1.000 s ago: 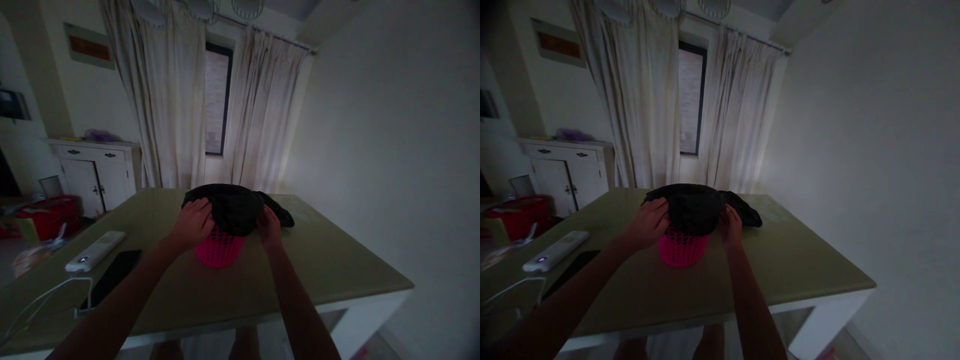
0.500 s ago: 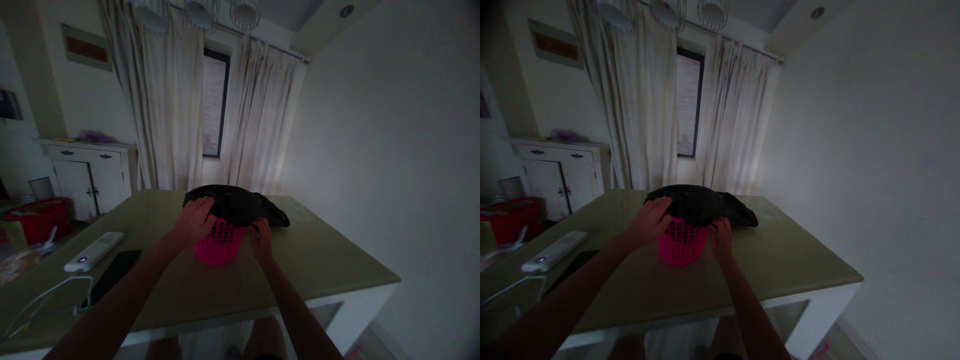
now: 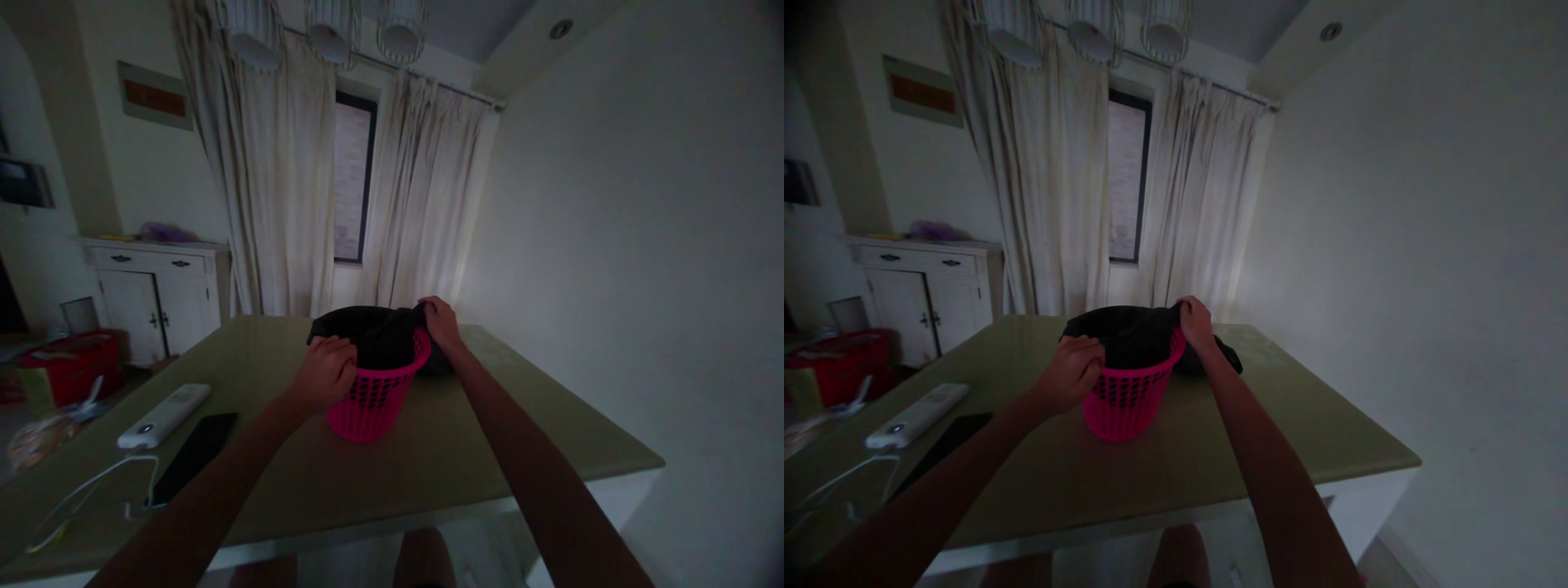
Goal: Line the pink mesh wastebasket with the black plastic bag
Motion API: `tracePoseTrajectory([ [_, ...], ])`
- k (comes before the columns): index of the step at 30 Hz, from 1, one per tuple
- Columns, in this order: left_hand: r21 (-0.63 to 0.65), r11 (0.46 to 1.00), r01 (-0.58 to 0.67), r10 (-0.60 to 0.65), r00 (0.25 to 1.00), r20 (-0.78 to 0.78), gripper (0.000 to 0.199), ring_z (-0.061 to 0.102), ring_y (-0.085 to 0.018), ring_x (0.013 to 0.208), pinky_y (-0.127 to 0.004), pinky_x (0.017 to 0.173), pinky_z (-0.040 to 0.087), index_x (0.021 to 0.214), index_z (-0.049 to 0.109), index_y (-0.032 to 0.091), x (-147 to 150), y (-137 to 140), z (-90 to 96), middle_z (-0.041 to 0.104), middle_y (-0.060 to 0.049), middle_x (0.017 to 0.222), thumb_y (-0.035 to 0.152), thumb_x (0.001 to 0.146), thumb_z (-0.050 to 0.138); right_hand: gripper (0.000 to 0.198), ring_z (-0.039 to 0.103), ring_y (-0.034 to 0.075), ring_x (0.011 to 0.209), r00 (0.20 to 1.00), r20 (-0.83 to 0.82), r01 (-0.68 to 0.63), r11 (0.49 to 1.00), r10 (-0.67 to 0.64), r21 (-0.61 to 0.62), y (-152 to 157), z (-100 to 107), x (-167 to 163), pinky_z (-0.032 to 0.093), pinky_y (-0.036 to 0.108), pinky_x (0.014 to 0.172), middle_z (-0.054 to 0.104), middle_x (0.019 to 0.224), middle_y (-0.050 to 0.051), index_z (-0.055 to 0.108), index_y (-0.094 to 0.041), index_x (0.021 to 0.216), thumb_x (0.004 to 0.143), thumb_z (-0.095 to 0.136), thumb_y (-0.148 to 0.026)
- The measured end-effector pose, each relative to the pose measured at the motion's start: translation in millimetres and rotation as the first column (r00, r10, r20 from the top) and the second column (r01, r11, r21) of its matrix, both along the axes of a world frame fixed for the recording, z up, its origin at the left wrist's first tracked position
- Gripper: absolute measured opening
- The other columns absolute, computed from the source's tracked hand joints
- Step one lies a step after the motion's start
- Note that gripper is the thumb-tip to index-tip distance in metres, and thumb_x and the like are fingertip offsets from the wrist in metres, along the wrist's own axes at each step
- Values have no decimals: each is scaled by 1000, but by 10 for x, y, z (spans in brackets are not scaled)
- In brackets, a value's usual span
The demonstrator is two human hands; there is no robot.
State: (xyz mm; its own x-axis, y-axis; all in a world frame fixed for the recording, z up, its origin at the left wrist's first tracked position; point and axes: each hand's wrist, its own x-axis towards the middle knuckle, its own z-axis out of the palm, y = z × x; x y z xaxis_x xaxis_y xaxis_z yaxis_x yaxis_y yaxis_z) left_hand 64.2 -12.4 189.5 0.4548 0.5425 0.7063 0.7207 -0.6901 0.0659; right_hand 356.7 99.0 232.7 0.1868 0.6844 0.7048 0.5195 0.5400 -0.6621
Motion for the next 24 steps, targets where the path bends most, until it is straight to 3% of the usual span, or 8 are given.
tracePoseTrajectory([
  [4,14,999,-36,36,999,12,23,63,-26,81,-45,80,39,76,58,24,104,-90,-18,66,-6,78,19,92,44,20,70,25,108,982,37,-178,971,186,-158,403,361,-472,49,45,114,79,96,4,76,-24,80,92,60,-27],
  [7,24,997,-76,76,997,6,22,64,-27,83,-45,80,39,76,60,24,206,-132,-9,67,-6,79,19,93,47,10,72,22,100,905,42,-405,889,423,-215,493,505,-1100,53,45,110,79,93,3,77,-21,87,86,75,-30],
  [11,-22,992,-122,122,992,13,23,67,-29,89,-47,82,42,78,64,23,284,-139,14,69,-7,84,19,94,49,36,74,21,106,535,46,-826,534,843,-179,245,720,-1847,58,41,105,82,110,6,77,-20,111,79,88,-31],
  [13,-35,993,-117,118,993,28,23,67,-29,90,-47,84,43,80,66,23,286,-135,2,70,-8,86,19,95,49,44,73,21,110,436,101,-890,445,894,-98,53,904,-1972,59,41,105,81,117,6,74,-22,121,82,88,-37],
  [15,-17,995,-101,102,993,64,23,66,-29,91,-47,85,45,86,70,22,268,-138,-43,71,-8,90,21,96,50,46,72,21,111,459,144,-886,464,877,-2,-93,1115,-1867,58,41,105,79,120,5,72,-23,127,86,83,-41],
  [19,139,988,-71,34,967,252,32,66,-32,112,-50,97,51,127,69,20,174,-153,-235,72,-14,119,31,105,48,43,69,21,110,687,92,-719,658,721,224,-136,1429,-1087,58,38,97,76,120,4,71,-24,131,90,72,-35],
  [22,314,939,-140,-20,889,457,44,63,-34,129,-54,110,50,145,54,17,32,-112,-376,66,-19,134,35,105,52,39,66,19,102,820,-10,-540,778,573,321,-68,1469,-323,57,33,85,73,117,3,72,-26,127,89,68,-31],
  [24,324,920,-220,8,838,546,52,60,-37,135,-58,117,47,149,50,16,-85,-28,-416,63,-19,139,39,103,58,36,65,17,94,853,-93,-459,822,514,336,-61,1417,102,55,31,78,72,111,3,73,-27,121,86,70,-29],
])
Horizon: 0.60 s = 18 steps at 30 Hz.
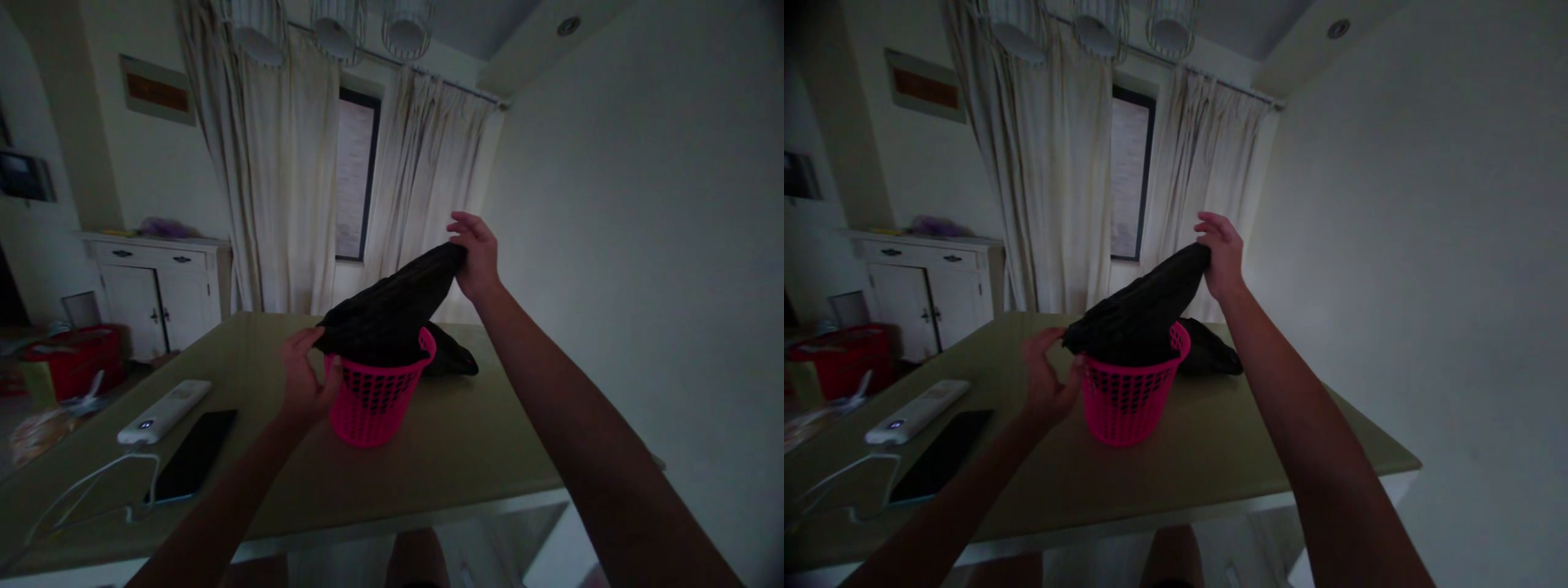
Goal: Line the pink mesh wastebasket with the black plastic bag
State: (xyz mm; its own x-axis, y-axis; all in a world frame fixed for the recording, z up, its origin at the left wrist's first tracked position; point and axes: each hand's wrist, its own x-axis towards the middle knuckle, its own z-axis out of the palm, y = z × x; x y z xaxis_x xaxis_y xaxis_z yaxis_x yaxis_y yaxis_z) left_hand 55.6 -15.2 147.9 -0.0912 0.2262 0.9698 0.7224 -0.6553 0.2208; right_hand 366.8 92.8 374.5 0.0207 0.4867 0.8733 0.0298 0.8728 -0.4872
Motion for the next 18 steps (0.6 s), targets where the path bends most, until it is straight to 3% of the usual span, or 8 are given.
tracePoseTrajectory([
  [2,-128,992,20,-13,998,57,61,55,-40,143,-62,121,45,152,49,17,-106,129,2,60,-20,147,45,100,62,36,62,15,85,997,-74,22,998,-26,-59,-39,-89,293,53,29,71,71,104,2,74,-27,115,79,73,-26],
  [4,-323,930,177,-104,968,229,65,56,-40,144,-62,117,50,151,52,19,-173,277,20,60,-20,150,52,96,65,38,61,14,80,991,-126,18,992,-34,-122,-104,-198,454,51,27,67,70,98,1,75,-26,112,74,76,-23],
  [7,-439,725,531,-204,774,599,63,68,-35,131,-55,111,57,138,62,19,-199,460,37,69,-20,142,59,90,69,37,62,14,81,991,-121,31,980,-55,-197,-184,-360,535,52,27,68,71,95,0,76,-26,108,71,79,-22],
  [8,-421,682,598,-208,710,673,60,71,-33,126,-54,111,57,132,66,18,-197,500,45,72,-19,136,58,87,72,35,63,15,83,992,-100,50,976,-73,-214,-197,-408,543,53,28,71,71,95,-1,76,-26,106,71,80,-23],
  [9,-395,674,625,-198,668,717,57,73,-31,121,-53,112,57,126,68,18,-194,530,58,75,-17,129,55,83,75,34,63,15,84,992,-76,79,971,-98,-226,-202,-451,546,54,30,73,72,94,0,77,-26,105,71,80,-23],
  [11,-348,726,593,-164,641,749,49,75,-29,114,-51,111,58,117,72,18,-195,565,116,78,-13,117,44,76,79,32,64,16,84,984,-24,166,958,-176,-234,-194,-523,546,55,33,77,72,92,0,77,-23,102,70,78,-22],
  [14,-289,823,489,-152,679,718,41,75,-28,112,-51,110,59,114,74,22,-208,577,298,79,-9,114,27,73,73,34,63,16,80,953,53,302,916,-299,-263,-167,-607,532,56,35,77,72,91,1,77,-20,103,69,73,-20],
  [18,-97,870,484,-324,709,626,38,74,-24,116,-47,114,58,114,74,24,-227,525,675,79,-7,117,20,77,70,39,64,16,75,870,280,478,836,-407,-271,-162,-681,550,56,35,73,74,98,3,75,-19,112,75,64,-18],
])
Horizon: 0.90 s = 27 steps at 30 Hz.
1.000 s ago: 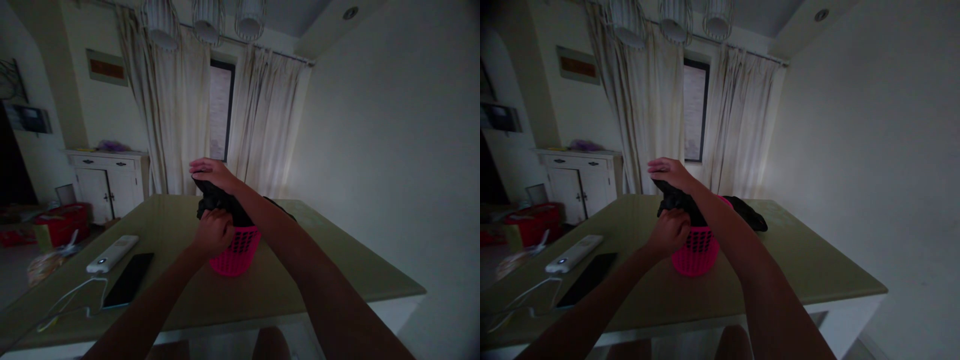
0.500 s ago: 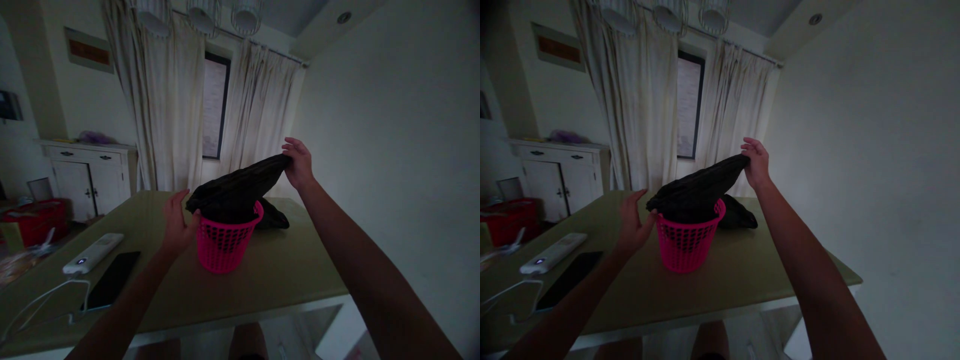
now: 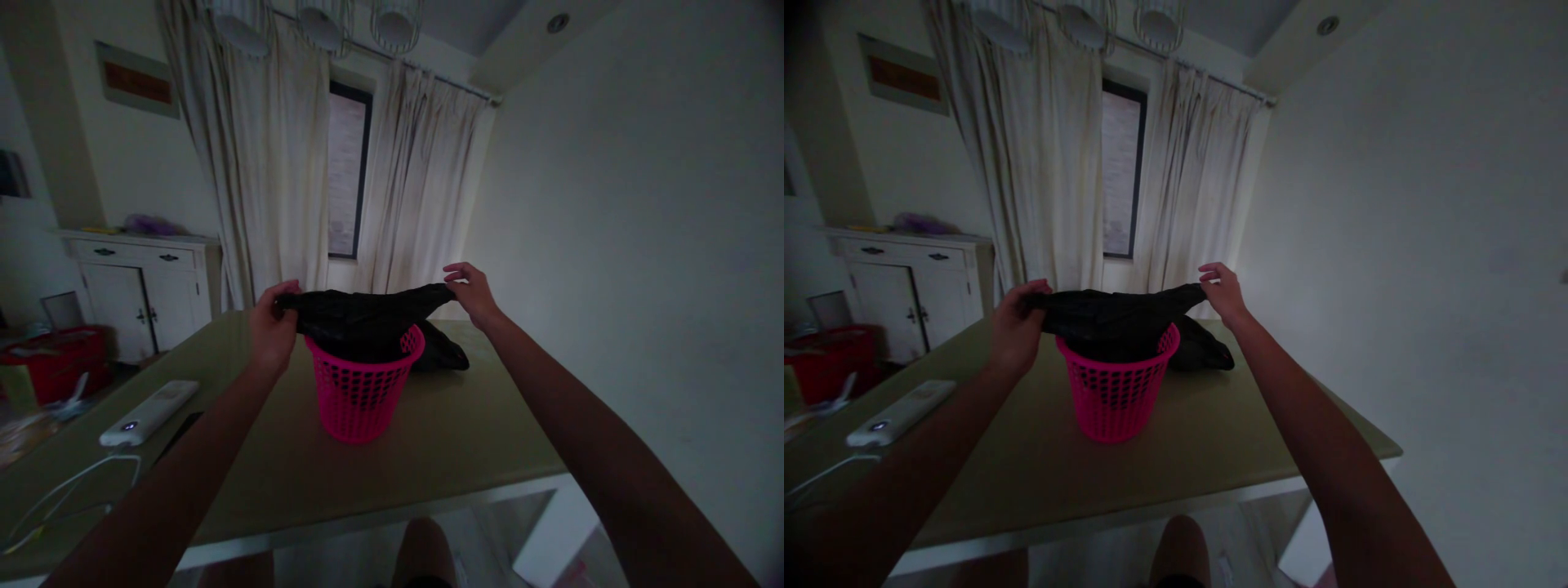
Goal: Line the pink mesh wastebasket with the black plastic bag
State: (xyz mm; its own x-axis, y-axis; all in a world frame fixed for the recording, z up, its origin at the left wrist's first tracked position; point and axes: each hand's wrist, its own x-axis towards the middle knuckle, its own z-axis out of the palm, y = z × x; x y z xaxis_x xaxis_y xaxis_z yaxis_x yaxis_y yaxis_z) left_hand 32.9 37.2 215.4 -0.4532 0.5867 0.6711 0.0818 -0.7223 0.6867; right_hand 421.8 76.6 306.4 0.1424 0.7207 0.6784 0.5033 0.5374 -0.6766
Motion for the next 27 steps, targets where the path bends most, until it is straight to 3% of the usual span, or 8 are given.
tracePoseTrajectory([
  [2,153,987,47,-55,997,50,34,75,-21,114,-42,111,59,114,74,24,-18,-56,198,79,-5,114,22,79,76,42,66,17,78,961,269,75,997,-66,-21,-17,-12,45,57,36,80,75,101,5,74,-19,116,77,61,-12],
  [7,295,909,294,-337,935,106,36,76,-18,103,-30,92,64,105,76,27,-7,-295,562,79,-2,103,27,74,93,46,71,31,112,632,761,301,951,-147,-66,-164,43,-35,56,46,101,75,122,17,75,-16,125,83,60,-3],
  [12,201,845,495,-516,854,68,28,74,-17,90,-35,85,69,94,74,25,316,-625,717,75,-1,94,27,76,94,53,53,32,150,727,684,-221,964,62,148,-512,119,-826,42,53,125,59,159,13,59,-27,155,105,64,-43],
  [15,162,804,573,-582,813,15,26,74,-17,88,-36,88,69,96,73,25,483,-767,746,75,-1,98,23,78,91,86,58,37,145,532,777,-455,887,336,-71,-606,87,-1334,44,54,121,67,151,11,60,-29,155,81,91,-59],
  [17,144,788,598,-602,798,-18,30,76,-18,97,-38,97,67,105,75,27,467,-794,733,76,-1,104,21,79,88,64,71,37,122,436,781,-431,866,446,-254,-548,27,-1531,51,49,109,79,124,12,75,-23,133,80,94,-53],
  [20,114,822,558,-550,830,-94,44,71,-25,128,-48,118,56,125,73,31,279,-715,645,76,-5,131,26,82,84,23,76,32,99,530,730,-312,899,432,-306,-384,-72,-1630,53,40,92,81,97,12,82,-17,99,95,82,-40],
  [23,-54,896,441,-440,863,-249,64,51,-33,156,-58,132,38,140,68,32,130,-553,474,63,-9,160,35,80,90,21,76,29,95,666,664,-260,940,339,-219,-307,-115,-1670,51,35,84,80,93,11,81,-15,93,102,70,-30],
  [27,-271,865,422,-480,853,-203,64,53,-37,155,-55,132,40,136,73,25,269,-365,291,69,-12,153,47,79,93,14,75,26,94,585,734,-342,925,346,-164,-353,-74,-1752,49,33,83,80,95,10,81,-14,97,96,75,-27],
])
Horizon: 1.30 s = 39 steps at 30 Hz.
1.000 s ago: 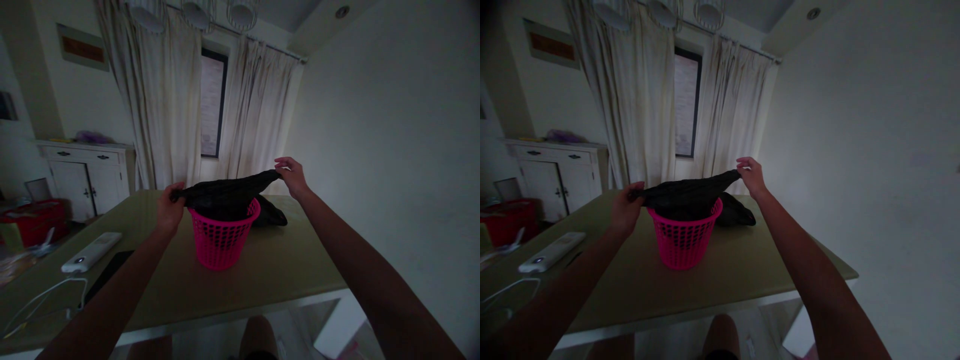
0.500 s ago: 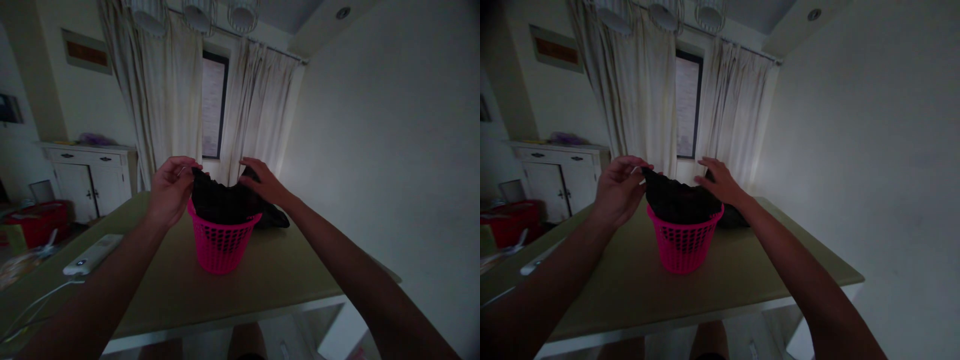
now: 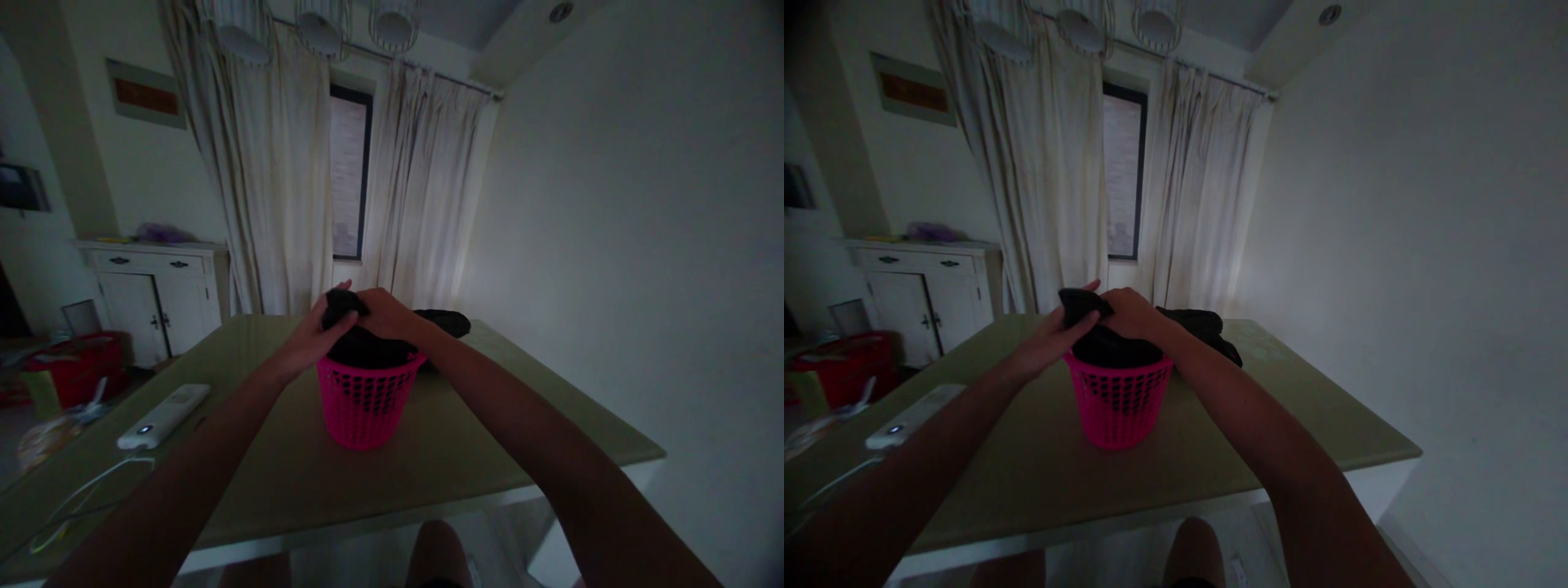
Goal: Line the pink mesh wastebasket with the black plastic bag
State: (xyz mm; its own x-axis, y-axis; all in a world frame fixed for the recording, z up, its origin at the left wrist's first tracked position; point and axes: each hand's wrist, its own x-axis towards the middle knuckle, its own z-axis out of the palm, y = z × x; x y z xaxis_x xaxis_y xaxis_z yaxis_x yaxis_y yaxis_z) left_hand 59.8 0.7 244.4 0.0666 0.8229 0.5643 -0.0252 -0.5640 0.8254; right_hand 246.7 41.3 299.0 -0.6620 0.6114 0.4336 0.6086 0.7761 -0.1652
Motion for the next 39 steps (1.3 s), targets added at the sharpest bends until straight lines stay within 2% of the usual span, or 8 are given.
tracePoseTrajectory([
  [6,-240,961,140,34,798,602,17,78,-30,117,-46,108,63,101,73,20,232,142,113,84,-12,99,35,102,66,30,73,29,105,946,273,184,983,-173,-13,114,105,446,48,34,86,80,110,11,80,-19,110,91,84,-42],
  [10,-314,893,322,15,676,737,24,82,-26,95,-43,99,67,85,65,21,201,157,204,66,-3,63,22,103,49,21,72,27,102,909,236,366,929,-344,-59,204,168,907,47,32,82,79,109,13,77,-17,103,98,74,-37],
  [15,-224,865,449,-86,574,814,20,81,-31,94,-46,89,70,88,72,16,151,136,194,76,-9,79,16,76,56,17,72,26,98,902,119,427,898,-414,-111,193,164,1054,47,31,80,79,104,13,75,-16,95,97,66,-30],
  [21,-220,920,325,-179,846,502,41,79,-29,110,-38,101,65,101,78,17,-150,163,-8,84,-9,105,3,62,77,19,72,27,94,916,-66,367,892,-396,-263,257,123,1101,48,33,76,79,92,10,77,-19,83,90,64,-30],
  [27,-289,926,242,-171,953,251,50,74,-37,129,-49,120,55,111,81,17,-97,142,-17,82,-19,125,38,70,102,11,71,27,91,952,-85,272,942,-293,-194,362,58,905,50,35,80,78,89,8,76,-19,82,87,67,-24],
  [34,-161,942,294,-150,801,580,36,71,-18,71,-39,91,66,89,61,24,216,328,247,66,3,67,56,96,78,21,70,25,89,955,137,283,949,-265,-140,351,-7,955,49,35,81,77,95,8,77,-21,94,89,80,-40],
  [37,-155,980,126,-64,934,351,40,47,-11,48,-28,69,59,87,62,25,216,377,214,42,11,53,56,86,87,18,68,25,82,913,160,400,902,-376,-163,350,72,1165,48,36,77,74,85,8,74,-20,85,82,85,-34],
  [39,-83,996,-41,41,999,8,42,54,-15,54,-28,65,55,90,71,24,243,395,175,53,7,57,50,71,98,17,67,24,79,905,111,425,886,-411,-184,334,172,1241,49,37,78,69,76,6,72,-20,79,78,85,-30],
])
